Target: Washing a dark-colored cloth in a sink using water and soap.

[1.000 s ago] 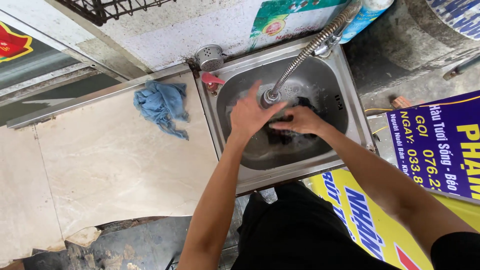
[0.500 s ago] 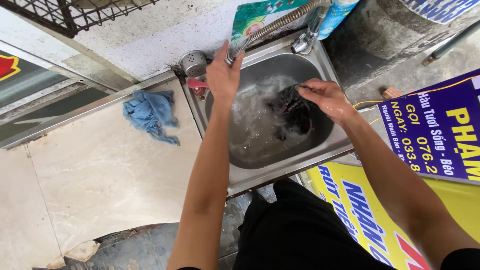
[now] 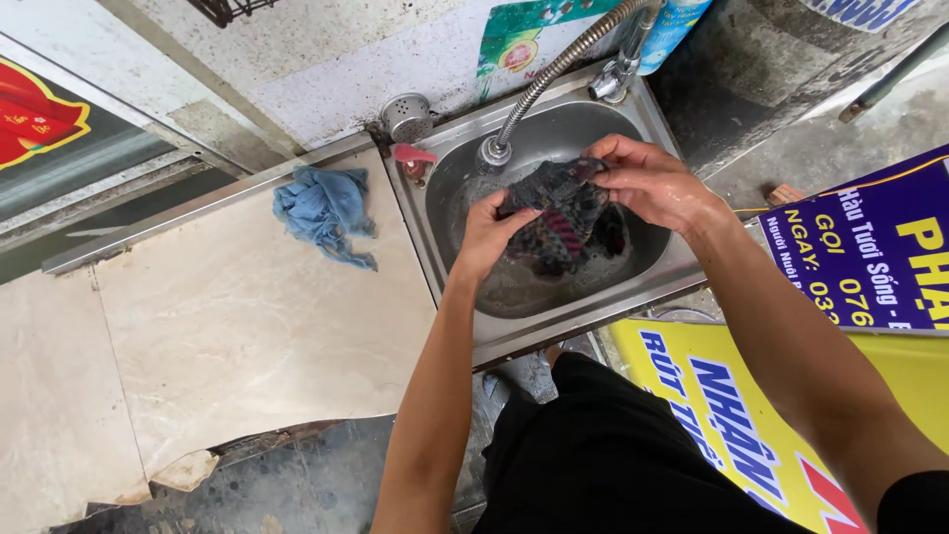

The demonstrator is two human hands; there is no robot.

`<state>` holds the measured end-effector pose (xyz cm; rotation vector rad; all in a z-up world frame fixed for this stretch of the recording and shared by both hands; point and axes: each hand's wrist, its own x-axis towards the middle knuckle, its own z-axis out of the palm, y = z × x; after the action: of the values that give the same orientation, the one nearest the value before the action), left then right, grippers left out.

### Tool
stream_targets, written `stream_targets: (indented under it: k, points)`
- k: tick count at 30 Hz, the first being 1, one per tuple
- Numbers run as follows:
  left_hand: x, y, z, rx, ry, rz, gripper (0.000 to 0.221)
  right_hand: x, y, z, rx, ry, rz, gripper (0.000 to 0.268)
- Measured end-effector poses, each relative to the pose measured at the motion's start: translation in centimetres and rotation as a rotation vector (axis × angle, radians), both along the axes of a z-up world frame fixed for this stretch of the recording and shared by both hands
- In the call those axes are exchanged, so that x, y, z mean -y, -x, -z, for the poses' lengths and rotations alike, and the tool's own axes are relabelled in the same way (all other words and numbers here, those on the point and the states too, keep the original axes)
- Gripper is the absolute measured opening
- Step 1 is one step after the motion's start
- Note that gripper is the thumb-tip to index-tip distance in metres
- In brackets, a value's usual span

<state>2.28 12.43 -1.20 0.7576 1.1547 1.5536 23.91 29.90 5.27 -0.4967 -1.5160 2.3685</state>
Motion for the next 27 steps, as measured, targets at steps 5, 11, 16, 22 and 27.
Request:
stream_targets:
  k: [5,11,16,22,27]
  points:
    - [0.0,-0.9,0.8,-0.554,0.077,0.205,0.032,4.4,2.3,-0.1,0.299,-0.542,-0.114,0.082]
    - [0.3,1.9,-5.2,-1.021,0.340,0.305,0.041,3.4,3.8,0.5,0.664,-0.907,-0.267,0.044]
    - [-1.4,5.0,-11.7,-1.251,0.374,0.118,0.033,-0.3,5.7,-3.6,0.311,-1.202,0.062,0.028]
    - [-1.1,4.5,-17.1,-1.376,0.173,-0.252,0.048,-1.1,6.1,-7.7,0.073,-1.350,0.208,0.034]
    - [0.7,2.8,0.3,-1.341,0.427,0.209,0.038,0.9,5.1,5.2,0.574,-1.309,-0.195,0.038]
